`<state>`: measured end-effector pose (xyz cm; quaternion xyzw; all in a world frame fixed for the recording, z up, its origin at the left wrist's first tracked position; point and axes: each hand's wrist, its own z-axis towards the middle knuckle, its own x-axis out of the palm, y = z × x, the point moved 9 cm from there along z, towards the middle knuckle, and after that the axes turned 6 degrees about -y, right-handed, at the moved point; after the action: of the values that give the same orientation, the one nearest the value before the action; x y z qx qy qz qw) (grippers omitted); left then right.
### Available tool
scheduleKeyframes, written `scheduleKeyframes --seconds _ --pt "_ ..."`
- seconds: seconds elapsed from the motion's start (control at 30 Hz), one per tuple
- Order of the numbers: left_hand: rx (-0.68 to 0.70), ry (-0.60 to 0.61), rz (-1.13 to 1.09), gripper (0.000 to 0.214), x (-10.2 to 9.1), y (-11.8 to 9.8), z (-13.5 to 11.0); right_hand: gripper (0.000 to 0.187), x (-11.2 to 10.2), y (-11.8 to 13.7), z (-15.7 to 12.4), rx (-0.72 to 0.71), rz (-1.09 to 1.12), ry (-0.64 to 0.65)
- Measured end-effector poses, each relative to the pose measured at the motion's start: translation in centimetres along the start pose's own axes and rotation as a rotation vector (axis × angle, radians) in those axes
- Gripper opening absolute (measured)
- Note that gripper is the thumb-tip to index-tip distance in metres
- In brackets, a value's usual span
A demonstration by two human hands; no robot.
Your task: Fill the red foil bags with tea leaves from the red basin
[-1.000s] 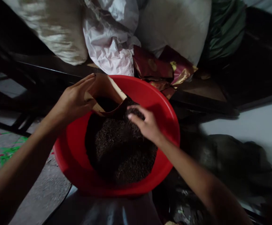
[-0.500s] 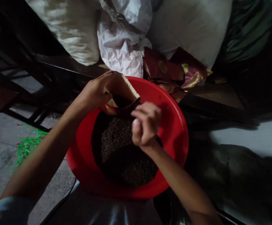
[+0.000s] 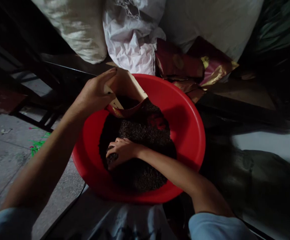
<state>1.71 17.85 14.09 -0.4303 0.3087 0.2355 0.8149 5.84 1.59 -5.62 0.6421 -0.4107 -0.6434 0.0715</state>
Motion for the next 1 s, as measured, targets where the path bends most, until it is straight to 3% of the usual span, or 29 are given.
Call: scheduleKeyframes --seconds 0.1,0.27,0.33,0.4,0.5,0.57,0.63,0.7,0.8,0.87,0.93,0.97,1.0 --pt "-0.022 0.005 0.045 0.084 -0.2 0.6 -0.4 0.072 0.0 0.9 -3.7 0.053 -0.112 0.03" --pt "-0.015 0.001 0.05 0.083 -0.3 0.6 -0.6 0.056 -0.1 -0.4 -7.0 0.259 -0.179 -0.086" --pt "-0.01 0.003 0.058 0.084 -0.3 0.5 -0.6 0.054 -1.4 -0.6 -8.2 0.305 -0.103 -0.189" --pt "0.01 0.004 0.049 0.082 -0.2 0.1 -0.6 0.048 -5.1 0.2 -9.6 0.284 0.007 -0.388" --pt "0.053 -0.001 0.014 0.077 -0.2 -0.9 -0.7 0.035 -14.2 3.0 -11.4 0.117 0.096 -0.757" --pt "0.079 -0.007 -0.007 0.071 -0.2 -1.8 -0.7 0.032 -20.4 4.3 -11.5 0.02 0.031 -0.958" --pt "0.098 -0.011 -0.034 0.064 -0.2 -2.6 -0.7 0.035 -24.9 4.2 -10.2 0.013 -0.1 -1.047" --pt "0.102 -0.007 -0.068 0.063 0.0 -3.1 -0.6 0.035 -27.2 3.3 -8.2 0.036 -0.217 -0.996" --pt "0.064 -0.013 -0.093 0.07 0.1 -2.9 -0.3 0.032 -27.3 2.0 -8.4 0.067 -0.328 -0.967" --pt "0.031 -0.029 -0.082 0.071 0.1 -2.3 0.0 0.03 -25.7 1.3 -11.9 0.129 -0.354 -1.12" --pt "0.007 -0.041 -0.065 0.072 0.1 -1.7 0.0 0.032 -22.1 -0.7 -16.2 0.284 -0.292 -1.284" --pt "-0.001 -0.045 -0.058 0.072 0.1 -1.4 0.1 0.035 -19.4 -2.6 -17.8 0.42 -0.212 -1.296" --pt "-0.008 -0.046 -0.054 0.073 0.2 -1.2 0.1 0.037 -16.0 -5.0 -18.3 0.574 -0.095 -1.208"
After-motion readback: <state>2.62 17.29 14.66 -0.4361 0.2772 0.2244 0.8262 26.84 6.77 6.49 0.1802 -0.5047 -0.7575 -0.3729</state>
